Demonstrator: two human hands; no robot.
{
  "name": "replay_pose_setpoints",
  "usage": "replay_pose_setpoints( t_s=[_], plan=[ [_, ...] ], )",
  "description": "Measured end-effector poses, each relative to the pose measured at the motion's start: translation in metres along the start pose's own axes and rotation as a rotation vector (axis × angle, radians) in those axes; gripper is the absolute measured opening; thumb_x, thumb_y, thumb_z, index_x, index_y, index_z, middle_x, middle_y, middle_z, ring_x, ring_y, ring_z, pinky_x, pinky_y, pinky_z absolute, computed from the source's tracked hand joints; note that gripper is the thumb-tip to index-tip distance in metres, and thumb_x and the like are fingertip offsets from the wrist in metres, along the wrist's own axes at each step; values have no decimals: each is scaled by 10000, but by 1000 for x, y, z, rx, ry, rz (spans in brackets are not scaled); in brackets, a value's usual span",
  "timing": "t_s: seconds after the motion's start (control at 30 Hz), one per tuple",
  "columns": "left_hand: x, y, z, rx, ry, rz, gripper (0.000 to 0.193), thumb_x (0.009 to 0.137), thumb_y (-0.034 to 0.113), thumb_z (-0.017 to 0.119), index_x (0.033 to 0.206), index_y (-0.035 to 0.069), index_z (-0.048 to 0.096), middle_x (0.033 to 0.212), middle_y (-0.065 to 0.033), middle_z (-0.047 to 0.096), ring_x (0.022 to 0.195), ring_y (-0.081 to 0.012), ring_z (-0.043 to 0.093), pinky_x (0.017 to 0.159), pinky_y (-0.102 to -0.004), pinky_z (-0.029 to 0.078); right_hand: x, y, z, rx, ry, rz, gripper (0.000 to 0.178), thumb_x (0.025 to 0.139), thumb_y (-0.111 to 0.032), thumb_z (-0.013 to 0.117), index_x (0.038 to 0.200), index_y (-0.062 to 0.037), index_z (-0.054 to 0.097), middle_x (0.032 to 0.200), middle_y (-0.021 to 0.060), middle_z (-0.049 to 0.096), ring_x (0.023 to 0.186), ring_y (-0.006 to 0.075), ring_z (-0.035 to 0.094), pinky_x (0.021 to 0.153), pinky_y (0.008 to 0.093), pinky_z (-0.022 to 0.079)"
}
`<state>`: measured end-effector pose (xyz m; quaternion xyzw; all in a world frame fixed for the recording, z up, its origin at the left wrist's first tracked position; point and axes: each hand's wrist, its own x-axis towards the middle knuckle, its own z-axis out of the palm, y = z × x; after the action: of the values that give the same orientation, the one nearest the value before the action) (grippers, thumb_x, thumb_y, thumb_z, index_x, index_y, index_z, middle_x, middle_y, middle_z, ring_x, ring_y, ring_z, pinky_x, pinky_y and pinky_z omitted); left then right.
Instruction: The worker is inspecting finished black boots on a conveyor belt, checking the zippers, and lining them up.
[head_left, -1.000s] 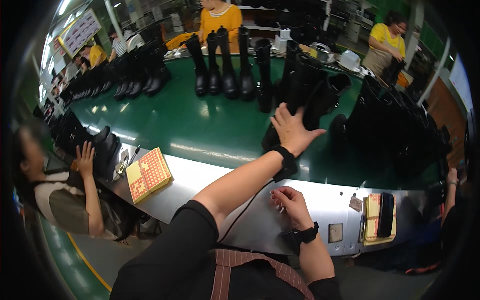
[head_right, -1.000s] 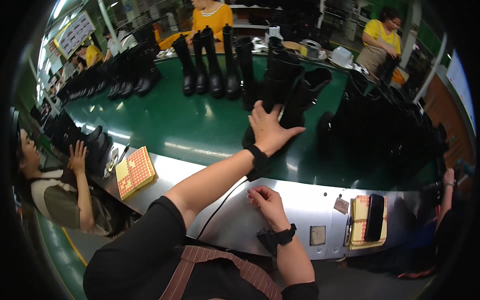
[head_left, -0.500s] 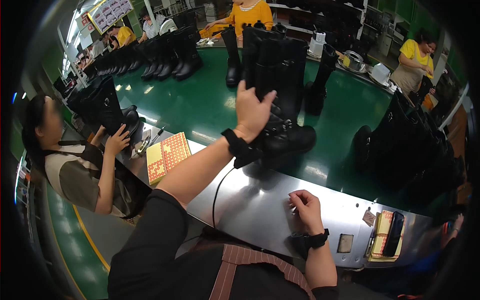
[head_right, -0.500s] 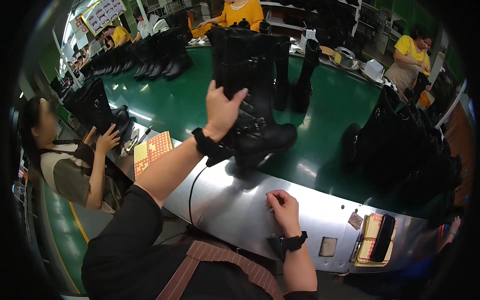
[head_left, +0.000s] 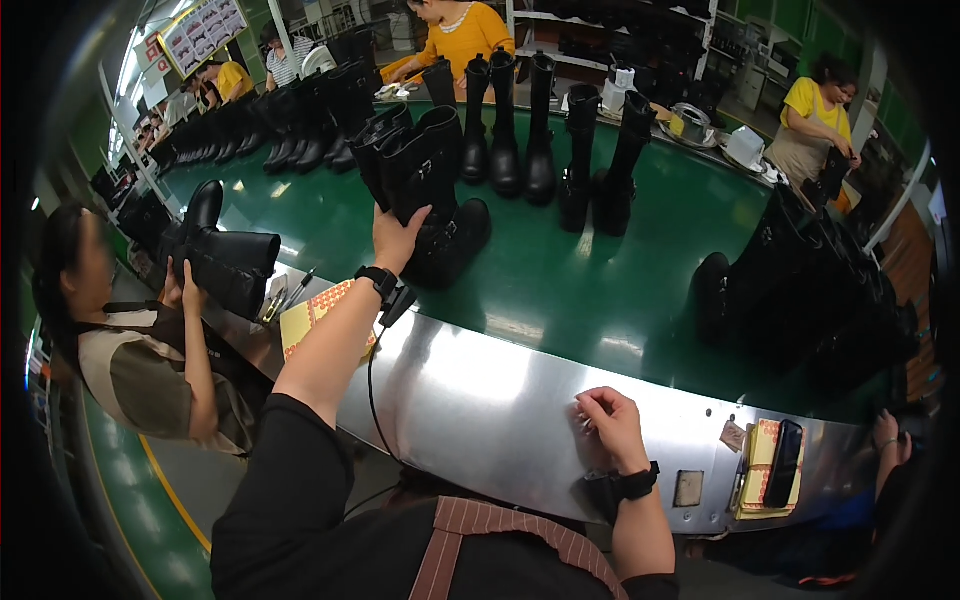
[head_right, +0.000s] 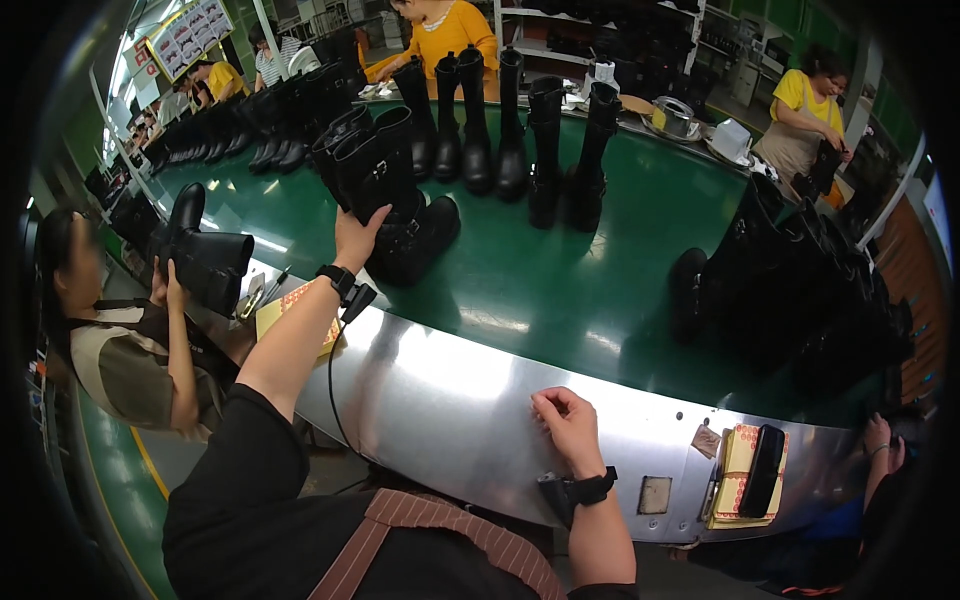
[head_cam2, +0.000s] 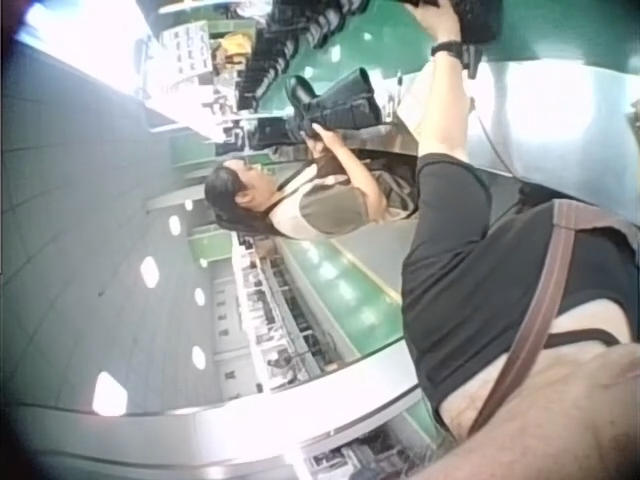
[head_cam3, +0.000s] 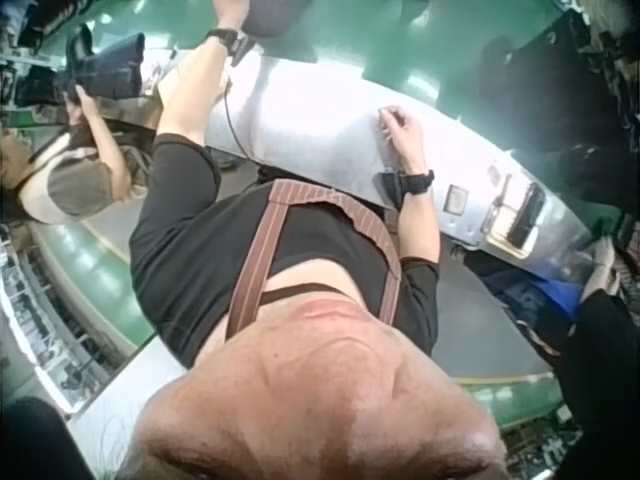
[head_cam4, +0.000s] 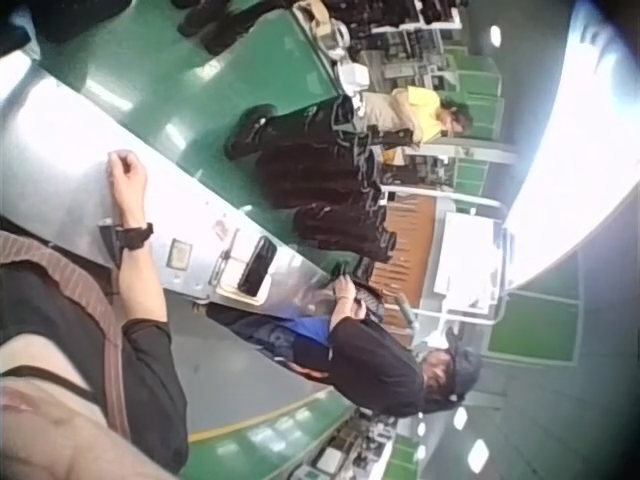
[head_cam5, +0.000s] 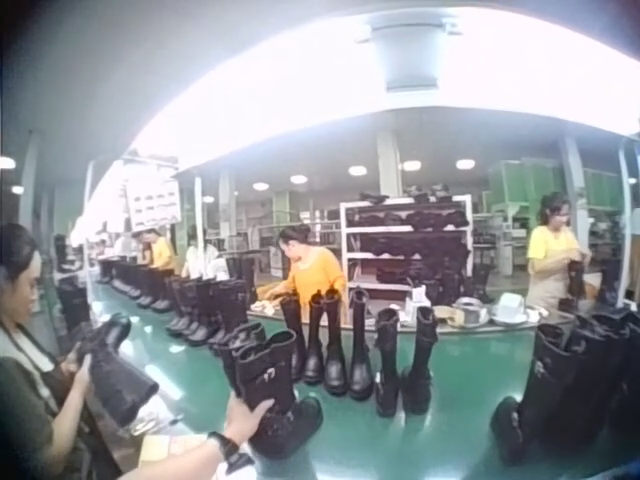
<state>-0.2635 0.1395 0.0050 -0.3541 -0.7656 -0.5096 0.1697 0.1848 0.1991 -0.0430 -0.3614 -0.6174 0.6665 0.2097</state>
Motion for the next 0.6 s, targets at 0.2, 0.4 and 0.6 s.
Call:
replay_pose_setpoints(
  t_s=[0.2,0.4,0.6],
  plan=[
    [-5,56,-30,600,-426,-209,601,807,562,671,1042,10,712,1244,-224,560,1098,-373,601,897,-437,503,-2,4,-2,7,-16,-18,155,922,-176,659,941,-25,693,753,-10,653,648,51,558,591,206,446],
    [-32,166,-35,636,-921,96,524,836,544,645,985,49,724,854,-131,716,861,-325,685,791,-416,532,-3,6,0,-77,-22,-22,177,903,-194,684,930,-20,700,728,1,666,663,66,601,612,223,479],
    [30,229,67,153,-439,633,779,801,380,737,1451,141,380,1480,-246,348,1369,-387,349,1100,-425,360,-4,7,-1,-88,-20,-36,183,906,-206,684,950,-30,704,733,-2,670,653,62,595,601,218,474]
  ],
)
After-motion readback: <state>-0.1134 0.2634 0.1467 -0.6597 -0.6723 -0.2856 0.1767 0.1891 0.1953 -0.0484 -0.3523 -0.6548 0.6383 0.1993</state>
